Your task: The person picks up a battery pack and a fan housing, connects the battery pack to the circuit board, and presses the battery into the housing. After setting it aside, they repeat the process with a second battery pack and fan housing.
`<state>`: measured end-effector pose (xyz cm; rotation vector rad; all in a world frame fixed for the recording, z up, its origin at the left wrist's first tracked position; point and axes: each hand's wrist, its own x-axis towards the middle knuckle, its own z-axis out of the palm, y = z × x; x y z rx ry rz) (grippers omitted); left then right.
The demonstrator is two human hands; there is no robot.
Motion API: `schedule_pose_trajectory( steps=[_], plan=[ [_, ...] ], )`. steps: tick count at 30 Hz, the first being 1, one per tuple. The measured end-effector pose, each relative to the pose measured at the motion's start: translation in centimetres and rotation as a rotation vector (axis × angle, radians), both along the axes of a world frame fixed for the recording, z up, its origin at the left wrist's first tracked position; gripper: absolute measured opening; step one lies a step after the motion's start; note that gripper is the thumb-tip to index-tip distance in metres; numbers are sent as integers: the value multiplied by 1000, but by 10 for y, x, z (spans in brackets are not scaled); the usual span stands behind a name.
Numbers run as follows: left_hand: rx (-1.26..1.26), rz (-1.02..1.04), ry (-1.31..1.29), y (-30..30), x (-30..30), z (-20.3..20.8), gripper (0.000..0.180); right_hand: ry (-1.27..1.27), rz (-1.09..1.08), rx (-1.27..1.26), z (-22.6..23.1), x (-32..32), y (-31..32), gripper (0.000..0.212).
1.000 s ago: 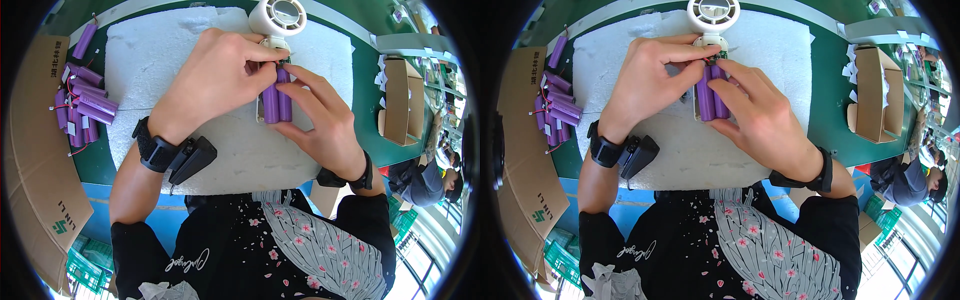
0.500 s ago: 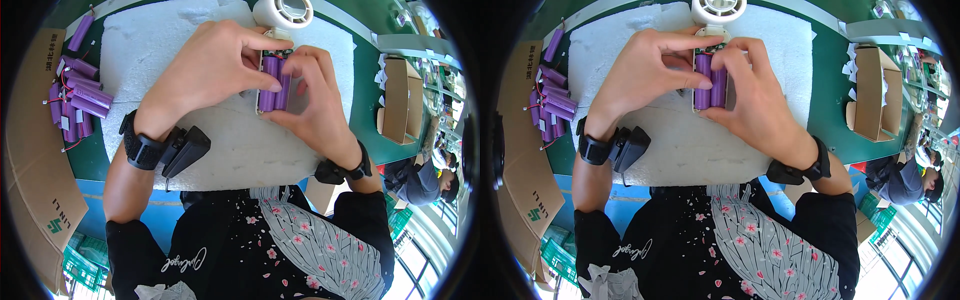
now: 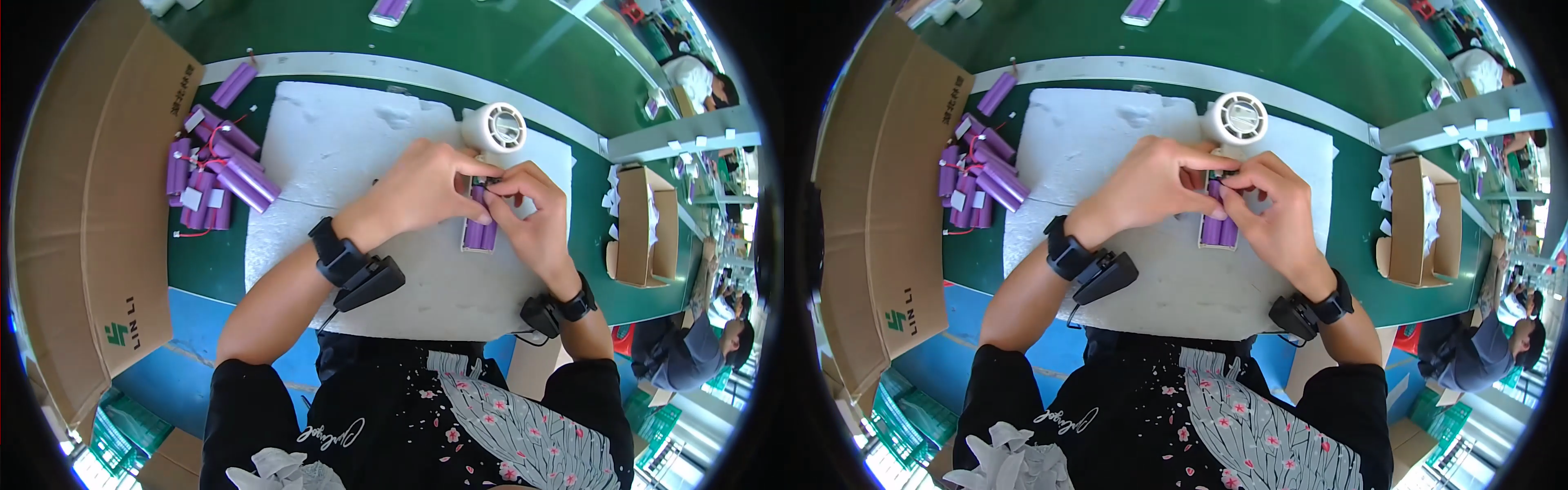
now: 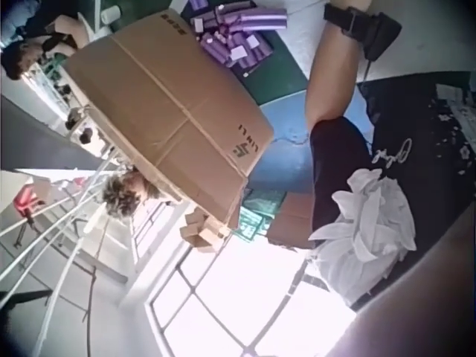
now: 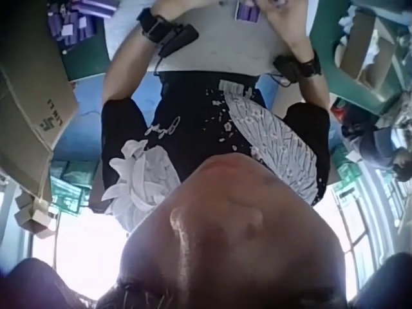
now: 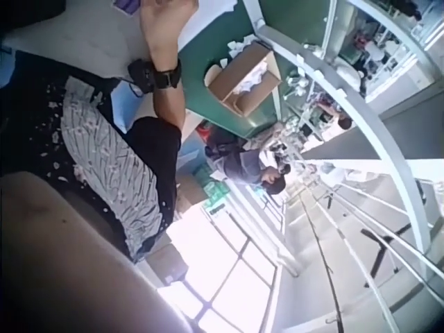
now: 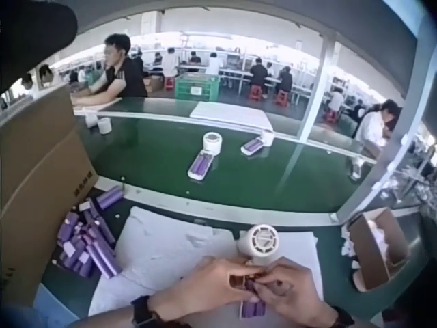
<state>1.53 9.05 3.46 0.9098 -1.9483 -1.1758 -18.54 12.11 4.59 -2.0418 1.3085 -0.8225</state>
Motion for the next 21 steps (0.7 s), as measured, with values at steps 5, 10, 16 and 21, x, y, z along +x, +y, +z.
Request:
schedule_pose_trajectory(
  steps=[5, 10, 16, 21],
  plan=[
    [10, -73, -37, -9, 10, 4, 53, 276, 183, -266, 17, 6, 11, 39],
    [30, -94, -69, -11, 12, 3, 50, 393, 170, -257, 27, 21, 35, 57],
    [-307, 170, -21, -15, 22, 1, 44, 443, -57, -427, 11, 6, -29, 56],
    [-437, 777, -440, 22, 72, 56, 47, 212, -190, -294, -5, -24, -60, 50]
  ],
)
